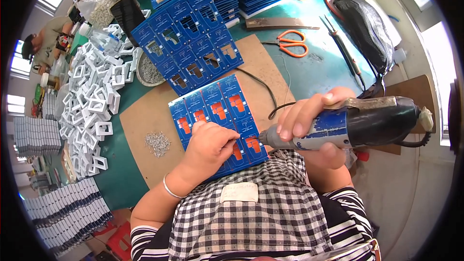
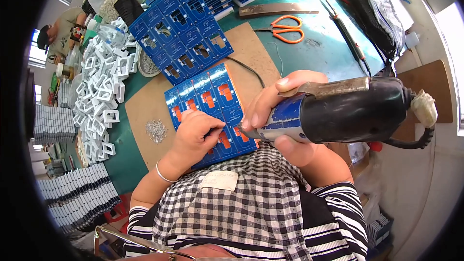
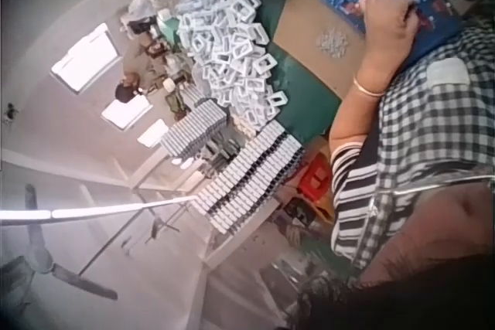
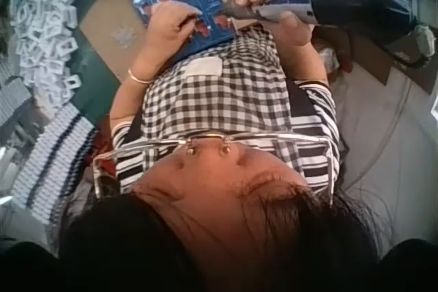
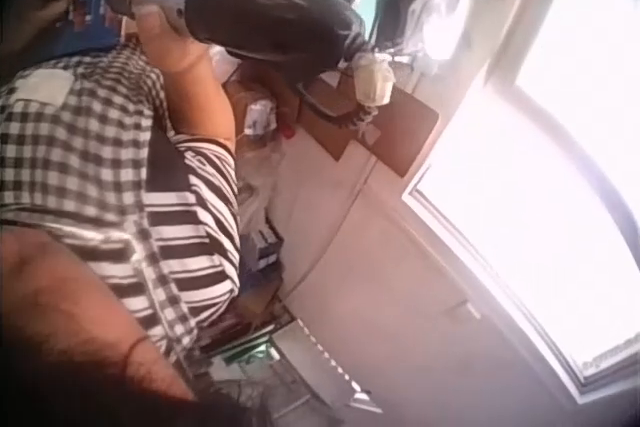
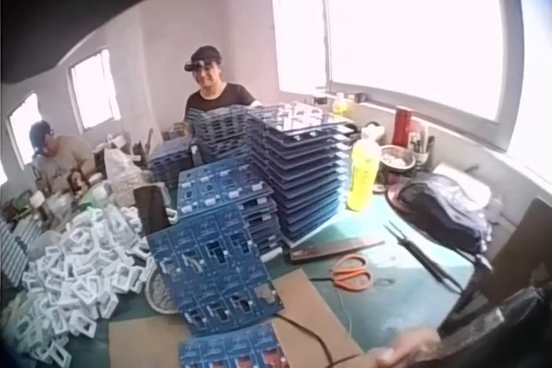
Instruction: The person assembles electronic components onto printed circuit boards by securing them with screws using an electric screwdriver.
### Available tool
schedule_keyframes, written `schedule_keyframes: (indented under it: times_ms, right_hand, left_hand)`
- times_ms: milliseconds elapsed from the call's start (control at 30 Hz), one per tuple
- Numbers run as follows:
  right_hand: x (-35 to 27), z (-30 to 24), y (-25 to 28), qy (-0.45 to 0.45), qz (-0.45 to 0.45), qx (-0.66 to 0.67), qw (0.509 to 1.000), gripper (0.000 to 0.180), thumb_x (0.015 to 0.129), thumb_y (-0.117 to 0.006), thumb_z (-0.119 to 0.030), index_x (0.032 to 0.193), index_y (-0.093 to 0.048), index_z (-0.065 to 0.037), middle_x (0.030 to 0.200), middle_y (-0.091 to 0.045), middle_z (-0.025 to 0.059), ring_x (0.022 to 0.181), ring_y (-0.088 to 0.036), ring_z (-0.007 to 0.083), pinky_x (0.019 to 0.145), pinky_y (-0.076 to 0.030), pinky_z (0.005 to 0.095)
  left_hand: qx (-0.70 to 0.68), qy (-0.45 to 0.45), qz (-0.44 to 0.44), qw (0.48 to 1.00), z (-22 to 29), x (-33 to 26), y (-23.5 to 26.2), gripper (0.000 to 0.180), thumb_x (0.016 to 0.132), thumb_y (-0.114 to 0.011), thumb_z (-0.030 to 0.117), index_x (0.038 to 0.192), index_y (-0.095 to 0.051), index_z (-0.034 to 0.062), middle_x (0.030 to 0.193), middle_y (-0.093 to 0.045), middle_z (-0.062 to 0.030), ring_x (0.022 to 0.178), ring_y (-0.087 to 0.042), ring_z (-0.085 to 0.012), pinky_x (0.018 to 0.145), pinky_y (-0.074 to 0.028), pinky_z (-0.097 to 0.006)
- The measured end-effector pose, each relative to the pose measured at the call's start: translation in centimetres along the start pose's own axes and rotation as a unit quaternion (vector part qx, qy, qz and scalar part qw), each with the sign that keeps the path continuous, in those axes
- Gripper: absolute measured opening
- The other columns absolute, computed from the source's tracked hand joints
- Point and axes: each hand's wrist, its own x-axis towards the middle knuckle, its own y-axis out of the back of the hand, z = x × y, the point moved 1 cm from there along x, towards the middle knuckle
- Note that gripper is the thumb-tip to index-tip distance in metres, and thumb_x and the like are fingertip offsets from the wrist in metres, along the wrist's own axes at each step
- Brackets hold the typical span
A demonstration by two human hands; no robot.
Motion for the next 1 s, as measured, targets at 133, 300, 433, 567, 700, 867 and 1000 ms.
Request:
schedule_keyframes:
  times_ms: [133,300,433,567,700,867,1000]
  right_hand:
    - [-0.4,0.3,0.4,0.003,-0.010,0.004,1.000,0.057,0.084,-0.070,-0.017,0.123,-0.030,-0.007,0.084,-0.058,0.0148,0.078,-0.064,0.0260,0.073,-0.055,0.0394]
    - [-0.4,0.5,0.4,-0.003,-0.031,0.005,1.000,0.057,0.082,-0.069,-0.013,0.123,-0.030,-0.007,0.087,-0.058,0.0153,0.079,-0.064,0.0260,0.073,-0.055,0.0393]
    - [-0.5,0.9,0.2,-0.003,-0.038,-0.003,0.999,0.058,0.081,-0.069,-0.010,0.124,-0.030,-0.006,0.087,-0.058,0.0157,0.079,-0.064,0.0263,0.073,-0.055,0.0386]
    - [-0.1,1.7,0.0,0.032,-0.081,-0.042,0.995,0.061,0.079,-0.074,-0.008,0.123,-0.032,-0.003,0.088,-0.059,0.0159,0.081,-0.064,0.0248,0.073,-0.054,0.0350]
    - [0.4,1.1,-1.4,-0.033,-0.087,-0.092,0.991,0.057,0.085,-0.070,-0.021,0.123,-0.030,-0.008,0.083,-0.057,0.0120,0.074,-0.062,0.0256,0.069,-0.052,0.0390]
    - [0.9,2.6,-0.7,-0.016,-0.152,-0.042,0.987,0.057,0.083,-0.069,-0.013,0.125,-0.030,-0.007,0.085,-0.057,0.0137,0.076,-0.063,0.0265,0.070,-0.053,0.0395]
    - [1.0,2.4,-1.2,-0.051,-0.163,-0.073,0.983,0.057,0.083,-0.069,-0.012,0.124,-0.031,-0.008,0.085,-0.057,0.0135,0.076,-0.063,0.0264,0.070,-0.053,0.0400]
  left_hand:
    - [0.038,-0.025,0.002,0.999,-0.1,-0.1,-0.3,0.017,0.069,-0.075,0.004,0.083,-0.067,0.0107,0.080,-0.064,-0.0018,0.079,-0.060,-0.0204,0.078,-0.040,-0.034]
    - [0.052,-0.031,-0.001,0.998,-0.3,-0.3,-0.6,0.017,0.069,-0.075,0.007,0.083,-0.067,0.0119,0.081,-0.060,-0.0010,0.082,-0.057,-0.0208,0.077,-0.039,-0.035]
    - [0.054,-0.026,-0.015,0.998,-0.3,-0.2,-0.6,0.018,0.069,-0.075,0.008,0.084,-0.067,0.0124,0.083,-0.058,-0.0013,0.085,-0.055,-0.0211,0.079,-0.037,-0.035]
    - [0.070,-0.037,-0.031,0.996,-0.2,0.1,-0.5,0.018,0.071,-0.074,0.010,0.086,-0.064,0.0129,0.085,-0.055,0.0004,0.086,-0.054,-0.0195,0.080,-0.034,-0.036]
    - [0.080,-0.036,-0.031,0.996,0.0,0.3,-0.4,0.018,0.072,-0.074,0.011,0.087,-0.064,0.0130,0.085,-0.054,0.0001,0.086,-0.053,-0.0200,0.081,-0.034,-0.037]
    - [0.066,-0.035,-0.024,0.997,-0.6,0.1,-0.6,0.017,0.072,-0.074,0.013,0.087,-0.064,0.0129,0.084,-0.054,-0.0003,0.086,-0.052,-0.0205,0.081,-0.035,-0.037]
    - [0.062,-0.035,-0.012,0.997,-0.8,-0.3,-0.7,0.019,0.071,-0.074,0.013,0.087,-0.064,0.0127,0.084,-0.054,-0.0006,0.086,-0.052,-0.0208,0.081,-0.035,-0.037]
